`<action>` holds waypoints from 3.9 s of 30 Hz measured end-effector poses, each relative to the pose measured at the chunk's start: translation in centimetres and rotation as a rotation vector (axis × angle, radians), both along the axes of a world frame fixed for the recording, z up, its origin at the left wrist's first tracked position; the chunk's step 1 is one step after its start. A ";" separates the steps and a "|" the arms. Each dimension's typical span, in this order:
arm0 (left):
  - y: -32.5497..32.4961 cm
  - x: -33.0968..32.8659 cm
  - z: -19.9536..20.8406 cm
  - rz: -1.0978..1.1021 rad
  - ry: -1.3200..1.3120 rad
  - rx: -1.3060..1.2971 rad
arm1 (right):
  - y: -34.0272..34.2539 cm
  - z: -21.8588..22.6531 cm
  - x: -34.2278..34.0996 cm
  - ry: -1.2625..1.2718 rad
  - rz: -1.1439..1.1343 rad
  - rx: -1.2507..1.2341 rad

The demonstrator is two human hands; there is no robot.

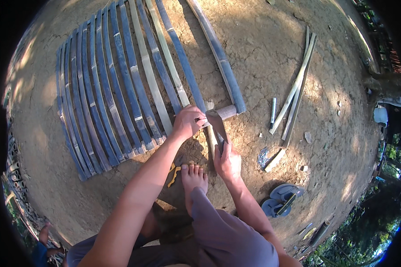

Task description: The person assembles a bamboo lattice by placing thin bamboo strips onto a rectangular bamboo frame and securing them with small nails using an axe as a hammer.

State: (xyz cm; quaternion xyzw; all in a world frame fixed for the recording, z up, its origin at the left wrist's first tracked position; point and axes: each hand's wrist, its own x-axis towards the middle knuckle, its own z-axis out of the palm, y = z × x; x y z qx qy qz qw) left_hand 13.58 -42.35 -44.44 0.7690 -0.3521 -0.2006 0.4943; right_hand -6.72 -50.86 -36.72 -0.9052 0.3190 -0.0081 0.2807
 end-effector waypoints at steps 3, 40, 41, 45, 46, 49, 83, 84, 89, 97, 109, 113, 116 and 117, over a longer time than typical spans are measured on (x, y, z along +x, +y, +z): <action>-0.1 -0.1 0.5 -0.024 -0.009 0.035 | -0.7 0.7 0.5 0.167 -0.006 0.024; -10.7 12.0 -1.6 -0.362 -0.286 0.506 | -0.7 3.4 2.5 -0.198 0.039 -0.022; -10.6 11.9 -1.8 -0.353 -0.287 0.502 | -0.6 3.2 2.5 -0.163 0.041 -0.021; -10.9 11.7 -1.8 -0.345 -0.294 0.494 | -0.9 1.1 1.5 0.105 0.074 -0.024; -10.9 11.9 -1.8 -0.341 -0.296 0.498 | -1.1 0.8 1.7 0.202 0.096 -0.023; -10.8 11.8 -2.4 -0.355 -0.351 0.497 | -1.8 2.6 2.2 0.160 0.033 0.040; -11.1 11.7 -1.8 -0.340 -0.337 0.478 | -0.5 -1.0 -0.6 0.116 0.076 -0.053; -11.1 11.7 -1.9 -0.337 -0.332 0.474 | -0.8 -1.9 -1.0 0.072 0.100 -0.060; -10.6 11.8 -2.4 -0.314 -0.336 0.482 | -0.4 -0.5 0.4 0.027 0.011 0.105; -10.9 11.7 -2.1 -0.337 -0.319 0.503 | -0.3 -1.4 -1.0 0.171 0.006 0.097; -10.6 11.6 -2.3 -0.324 -0.402 0.452 | 0.3 -1.3 -1.5 0.137 0.034 0.085; -10.4 11.4 -2.3 -0.325 -0.371 0.466 | 0.6 0.9 -0.8 -0.040 0.023 0.089; -10.9 11.7 -2.5 -0.311 -0.356 0.466 | 0.4 0.7 0.9 -0.189 0.098 -0.140; -10.7 11.5 -2.6 -0.311 -0.354 0.456 | 0.2 0.2 0.5 -0.061 0.108 -0.109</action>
